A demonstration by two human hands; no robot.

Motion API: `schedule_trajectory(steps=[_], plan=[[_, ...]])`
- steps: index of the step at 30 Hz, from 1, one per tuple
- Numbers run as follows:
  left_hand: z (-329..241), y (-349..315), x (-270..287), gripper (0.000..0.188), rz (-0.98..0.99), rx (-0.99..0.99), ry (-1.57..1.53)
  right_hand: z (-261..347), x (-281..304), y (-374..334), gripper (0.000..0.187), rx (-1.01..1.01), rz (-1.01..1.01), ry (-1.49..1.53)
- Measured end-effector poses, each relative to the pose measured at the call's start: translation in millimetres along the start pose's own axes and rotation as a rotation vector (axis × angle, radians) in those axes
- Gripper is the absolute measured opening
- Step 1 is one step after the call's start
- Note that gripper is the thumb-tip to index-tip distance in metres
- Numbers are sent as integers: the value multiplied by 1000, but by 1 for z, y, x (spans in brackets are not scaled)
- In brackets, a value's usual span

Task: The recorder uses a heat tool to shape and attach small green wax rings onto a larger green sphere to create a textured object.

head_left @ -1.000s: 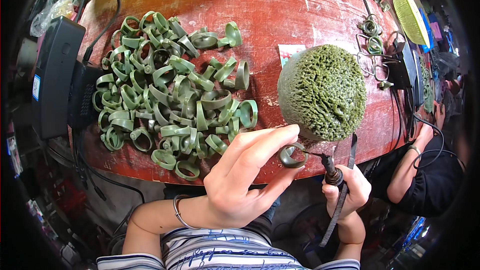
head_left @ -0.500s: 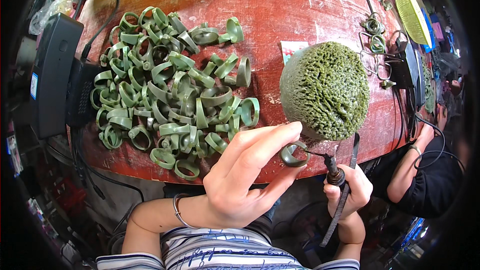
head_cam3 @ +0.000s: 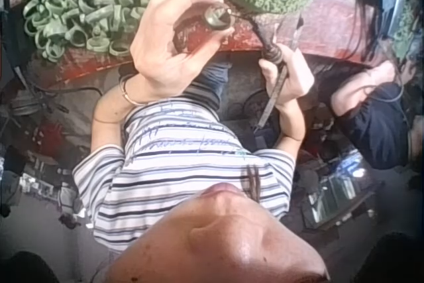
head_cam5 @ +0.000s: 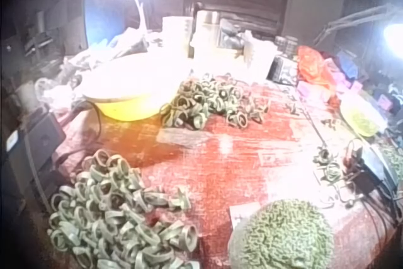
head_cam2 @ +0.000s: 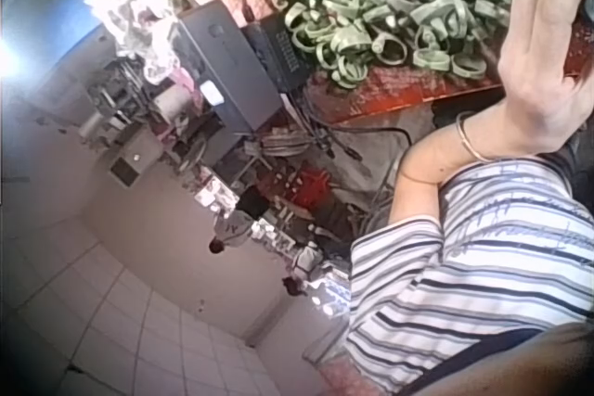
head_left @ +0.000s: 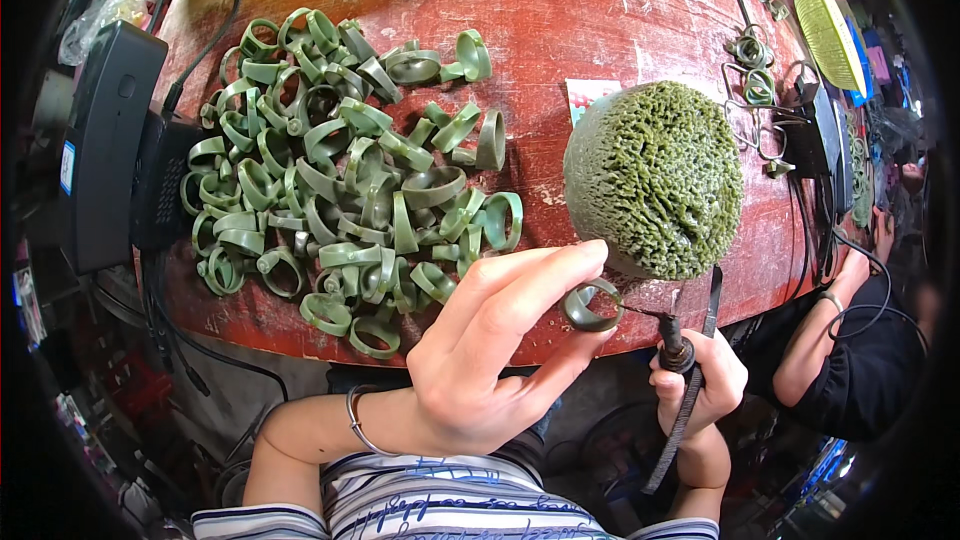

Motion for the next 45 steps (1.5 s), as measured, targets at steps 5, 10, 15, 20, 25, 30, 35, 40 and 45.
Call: schedule_trajectory(steps=[5,10,15,20,25,30,35,40,45], plan=[[-1,1,0,58,9,28,-11,-16,4,-13,45,-157,-111,189],[1,2,-1,53,18,-68,-74,-19,15,-15,39,-237,-196,37],[-3,2,4,38,47,-55,-81,-14,14,-2,30,-257,-127,-53],[-12,3,5,23,136,151,-69,-13,13,-2,31,-234,-105,-74],[-11,-8,8,17,136,186,-110,-12,11,-12,40,-120,-151,48],[-3,-13,10,18,75,400,-245,2,-2,2,45,78,-3,48],[-4,-12,11,16,170,378,-281,4,-1,4,46,77,46,-26],[-4,-12,12,20,164,387,-272,6,-2,4,47,108,43,-96],[-5,-10,13,25,182,421,-270,6,-2,5,49,101,42,-120]])
Point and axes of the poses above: each hand's wrist, its own y-axis towards the middle knuckle, its own x-axis out of the back of the hand, z = x × y, the point moved 5 cm from there along y, towards the middle knuckle, and after that the axes turned 6 degrees about x, right-handed, at the moved point
